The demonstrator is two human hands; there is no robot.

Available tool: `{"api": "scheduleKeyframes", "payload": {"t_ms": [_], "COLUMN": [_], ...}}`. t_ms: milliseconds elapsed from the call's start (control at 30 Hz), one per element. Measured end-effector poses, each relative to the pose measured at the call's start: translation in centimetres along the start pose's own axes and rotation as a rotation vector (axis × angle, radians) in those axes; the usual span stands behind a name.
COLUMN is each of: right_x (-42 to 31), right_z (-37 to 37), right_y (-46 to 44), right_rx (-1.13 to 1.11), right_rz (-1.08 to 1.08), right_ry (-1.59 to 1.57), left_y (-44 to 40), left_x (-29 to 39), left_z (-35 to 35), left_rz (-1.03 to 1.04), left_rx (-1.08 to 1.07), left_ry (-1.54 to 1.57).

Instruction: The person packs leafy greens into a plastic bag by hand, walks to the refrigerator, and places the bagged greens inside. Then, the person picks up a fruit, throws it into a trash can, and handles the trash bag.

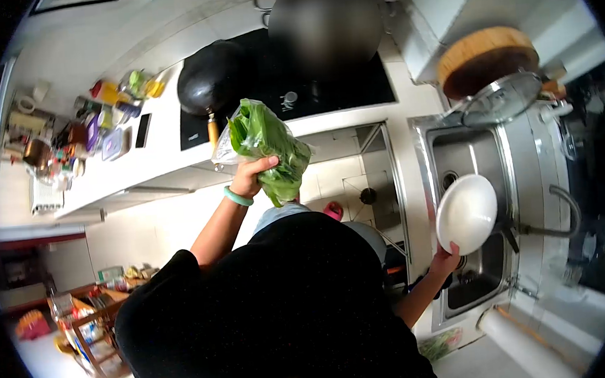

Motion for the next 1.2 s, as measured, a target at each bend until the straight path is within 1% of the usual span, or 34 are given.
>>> {"api": "scheduleKeyframes", "payload": {"t_ms": [33,100,133,167,200,300,333,400,467,533,600,667,700,733,767,800,867,900,967,1067,1200], "right_x": [1.9,5.5,6.3,7.6,9.3,15.1,17.3,20.7,25.0,29.9,34.0,39.2,41.2,43.1,45.8,47.4,50.8,52.1,54.4,57.4,59.8], "right_z": [1.0,4.6,9.2,14.4,18.7,27.2,29.5,34.4,37.7,39.9,42.1,43.1,43.6,43.9,43.8,43.9,44.1,44.2,44.0,43.5,43.1], "right_y": [-1.6,-3.0,-1.7,1.3,4.2,9.3,11.0,16.5,21.1,25.5,30.6,34.6,36.6,38.4,39.4,40.7,42.7,43.5,44.5,44.8,45.1], "right_rx": [-0.122,-0.513,-0.542,-0.549,-0.552,-0.744,-0.83,-0.94,-1.07,-1.139,-1.235,-1.278,-1.282,-1.281,-1.247,-1.266,-1.272,-1.268,-1.192,-1.126,-1.069], "right_rz": [0.041,0.281,0.309,0.433,0.553,0.629,0.65,0.705,0.771,0.817,0.864,0.916,0.955,0.996,1.038,1.067,1.106,1.111,1.053,1.083,1.113], "right_ry": [0.26,0.163,0.164,0.226,0.294,0.483,0.552,0.633,0.664,0.702,0.76,0.816,0.805,0.801,0.852,0.825,0.878,0.889,0.914,0.89,0.842], "left_y": [0.0,1.0,1.4,2.3,3.8,8.2,10.1,14.3,18.5,22.1,25.1,27.3,28.1,29.0,29.8,30.4,31.5,31.5,32.0,31.8,30.4], "left_x": [-0.3,0.0,0.5,0.9,2.4,5.9,7.3,9.8,10.4,10.6,9.9,9.6,9.4,8.8,7.9,7.5,7.0,7.3,7.3,7.5,8.9], "left_z": [-0.5,-1.7,-2.1,-3.6,-4.7,-10.4,-12.1,-15.4,-19.4,-22.1,-25.0,-26.9,-28.1,-29.4,-30.6,-31.5,-33.9,-34.7,-37.0,-39.9,-42.4], "left_rz": [0.004,0.079,0.129,0.146,0.211,0.396,0.473,0.603,0.663,0.726,0.751,0.733,0.731,0.727,0.718,0.711,0.693,0.7,0.67,0.613,0.573], "left_rx": [0.0,0.043,0.065,0.094,0.138,0.32,0.365,0.582,0.77,0.921,0.996,1.047,1.051,1.101,1.156,1.164,1.206,1.188,1.199,1.201,1.182], "left_ry": [-0.027,-0.035,-0.048,-0.026,-0.029,-0.024,-0.029,-0.104,-0.091,-0.029,0.008,0.043,0.044,0.075,0.108,0.114,0.158,0.179,0.182,0.175,0.168]}}
Point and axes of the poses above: each hand's wrist, its own y-axis away from the middle knuckle, its own z-axis out of the palm, x = y × z, the point moved 5 cm from there along -y, towards the middle knuckle, and after that the axes turned 7 degrees about -y, right-handed, at the moved point
